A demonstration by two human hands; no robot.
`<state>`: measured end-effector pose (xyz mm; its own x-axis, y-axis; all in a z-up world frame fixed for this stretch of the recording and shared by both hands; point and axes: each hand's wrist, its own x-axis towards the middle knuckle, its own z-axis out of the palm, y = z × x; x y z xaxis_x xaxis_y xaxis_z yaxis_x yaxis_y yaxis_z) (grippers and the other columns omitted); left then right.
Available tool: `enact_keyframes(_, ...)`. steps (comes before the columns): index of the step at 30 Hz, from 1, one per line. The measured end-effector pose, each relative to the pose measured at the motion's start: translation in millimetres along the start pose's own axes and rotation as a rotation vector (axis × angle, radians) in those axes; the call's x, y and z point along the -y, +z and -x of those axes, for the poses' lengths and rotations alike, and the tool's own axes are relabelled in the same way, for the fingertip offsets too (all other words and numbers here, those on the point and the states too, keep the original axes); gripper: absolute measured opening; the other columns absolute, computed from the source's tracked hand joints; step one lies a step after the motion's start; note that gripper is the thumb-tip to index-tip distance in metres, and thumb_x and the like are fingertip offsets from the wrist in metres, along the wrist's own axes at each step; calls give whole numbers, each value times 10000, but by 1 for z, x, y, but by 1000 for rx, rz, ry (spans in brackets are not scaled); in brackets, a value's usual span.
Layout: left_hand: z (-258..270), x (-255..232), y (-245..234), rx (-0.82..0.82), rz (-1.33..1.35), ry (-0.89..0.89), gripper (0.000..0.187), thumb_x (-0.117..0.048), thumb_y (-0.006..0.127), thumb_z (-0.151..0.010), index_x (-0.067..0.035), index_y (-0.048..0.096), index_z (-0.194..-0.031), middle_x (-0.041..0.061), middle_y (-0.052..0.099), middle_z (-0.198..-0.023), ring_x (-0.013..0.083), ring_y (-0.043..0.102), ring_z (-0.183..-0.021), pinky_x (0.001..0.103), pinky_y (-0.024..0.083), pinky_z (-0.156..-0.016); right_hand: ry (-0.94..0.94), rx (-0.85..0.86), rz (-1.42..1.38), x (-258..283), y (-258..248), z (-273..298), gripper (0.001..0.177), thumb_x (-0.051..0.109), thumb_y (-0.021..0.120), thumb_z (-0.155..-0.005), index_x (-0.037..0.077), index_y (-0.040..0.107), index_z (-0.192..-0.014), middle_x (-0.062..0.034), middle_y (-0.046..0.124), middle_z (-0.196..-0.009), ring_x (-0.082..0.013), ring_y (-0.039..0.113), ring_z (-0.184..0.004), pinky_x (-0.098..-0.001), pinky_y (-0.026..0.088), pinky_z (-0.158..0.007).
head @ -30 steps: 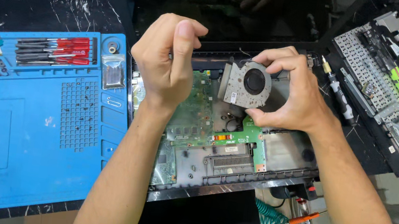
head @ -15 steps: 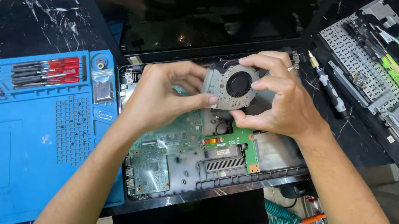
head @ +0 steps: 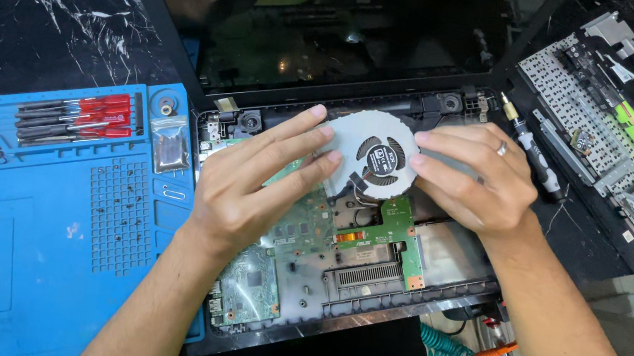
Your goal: The person removes a cooling fan from a disassembled laptop, disconnects its power cable, and then uses pliers to strip the insulation from the wires. They then reposition the fan and use a screwdriver to tighten screws on the motherboard.
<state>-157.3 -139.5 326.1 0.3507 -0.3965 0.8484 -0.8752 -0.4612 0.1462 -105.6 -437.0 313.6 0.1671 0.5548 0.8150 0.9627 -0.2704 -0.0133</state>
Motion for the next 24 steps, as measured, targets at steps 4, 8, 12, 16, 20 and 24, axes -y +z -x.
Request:
enact_keyframes(4, -2, -2, 0, -65, -30, 21, 105, 95, 796, -1062, 67, 779, -1161, 263, 765, -1199, 481, 816, -1161, 492, 759, -916, -53, 17, 93, 9, -6, 2, 75, -84, 733, -1074, -37, 763, -1124, -265, 750, -1145, -414, 786, -913, -464, 650, -749)
enact_keyframes(8, -4, -3, 1, -89, -25, -5, 27, 78, 755, -1067, 78, 779, -1079, 257, 755, -1150, 475, 826, -1113, 488, 756, -906, -58, 39, 121, 13, -9, -1, 124, -159, 738, -1058, -47, 751, -1110, -254, 729, -1140, -404, 783, -921, -458, 669, -738)
enact_keyframes(12, -3, -3, 0, -74, -26, -19, 48, 60, 735, -1076, 77, 773, -1052, 253, 747, -1126, 469, 827, -1102, 470, 740, -913, -55, 59, 129, 15, -10, -2, 140, -174, 740, -1058, -52, 748, -1126, -255, 723, -1153, -405, 785, -941, -462, 675, -749)
enact_keyframes(16, -2, -3, 0, -76, -28, -21, 44, 64, 735, -1078, 78, 762, -1047, 256, 748, -1129, 472, 827, -1100, 473, 739, -889, -61, 50, 133, 16, -9, 0, 132, -175, 759, -1048, -57, 748, -1106, -251, 726, -1141, -400, 784, -929, -456, 670, -732)
enact_keyframes(20, -1, -3, 0, -69, -27, -34, 44, 74, 733, -1081, 74, 765, -1050, 255, 752, -1138, 474, 823, -1114, 469, 729, -897, -74, 25, 133, 13, -6, 3, 141, -179, 752, -1046, -55, 745, -1112, -257, 730, -1124, -407, 773, -896, -465, 671, -723)
enact_keyframes(24, 0, -3, 0, -63, -19, -45, 34, 80, 737, -1080, 80, 758, -1054, 259, 749, -1143, 482, 821, -1120, 479, 730, -903, -79, 14, 124, 9, -4, 4, 123, -162, 708, -1069, -54, 743, -1117, -266, 729, -1127, -419, 784, -889, -461, 668, -721)
